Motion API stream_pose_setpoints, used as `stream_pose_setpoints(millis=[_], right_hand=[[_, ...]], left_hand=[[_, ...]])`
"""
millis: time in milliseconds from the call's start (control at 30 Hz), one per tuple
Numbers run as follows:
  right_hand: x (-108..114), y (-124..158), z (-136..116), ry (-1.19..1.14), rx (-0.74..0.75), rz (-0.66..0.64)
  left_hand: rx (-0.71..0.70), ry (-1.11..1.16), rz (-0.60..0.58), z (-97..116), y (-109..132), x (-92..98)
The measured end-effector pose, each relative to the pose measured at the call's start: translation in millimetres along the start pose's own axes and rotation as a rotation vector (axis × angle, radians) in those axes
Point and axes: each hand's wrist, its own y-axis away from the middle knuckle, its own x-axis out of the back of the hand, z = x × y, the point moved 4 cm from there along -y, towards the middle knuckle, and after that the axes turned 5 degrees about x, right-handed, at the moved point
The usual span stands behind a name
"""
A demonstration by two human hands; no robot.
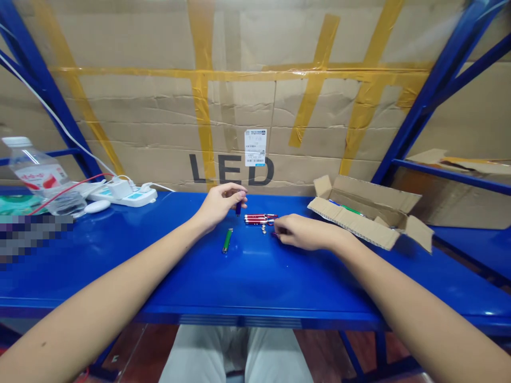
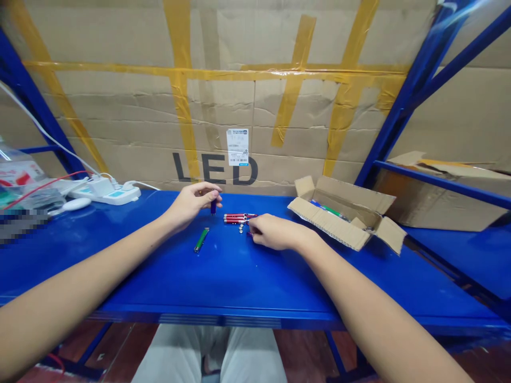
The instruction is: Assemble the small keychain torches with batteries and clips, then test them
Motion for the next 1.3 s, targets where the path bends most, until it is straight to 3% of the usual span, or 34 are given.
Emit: stream_pose_setpoints(millis=[100, 167, 300, 467, 633, 767, 1000, 1200, 1300], right_hand=[[-0.6, -2.8, -4.7, -0.089, 0.112, 0.07], [-0.3, -5.2, -3.2, -0.281, 0.09, 0.135], [2.6, -9.8, 3.8, -0.714, 0.025, 0.393], [1.8, -14.7, 2.4, -0.882, 0.086, 0.585], [-5.8, -19.5, -4.4, -0.999, 0.156, 0.496], [-11.6, -21.6, -3.6, -1.006, 0.196, 0.507], [-20.2, -22.6, -0.4, -0.807, 0.163, 0.556], [-17.8, -24.4, -7.9, -0.94, 0.248, 0.601], [-13.1, -23.2, -9.8, -0.874, 0.272, 0.62]], left_hand=[[-0.006, -0.01, 0.002, -0.7, 0.7, -0.5], [-0.012, -0.009, -0.009, -0.5, 1.4, -2.1], [-0.039, 0.017, -0.08, 2.9, 5.5, -11.5], [0.025, 0.053, -0.121, 3.5, 13.3, -25.9], [0.138, 0.113, -0.186, -3.0, 17.7, -36.6], [0.177, 0.073, -0.252, -7.7, 20.8, -43.3], [0.171, 0.02, -0.299, -7.5, 27.5, -51.4], [0.16, -0.038, -0.287, -2.1, 30.8, -54.1], [0.111, -0.063, -0.258, 0.5, 29.6, -52.8]])
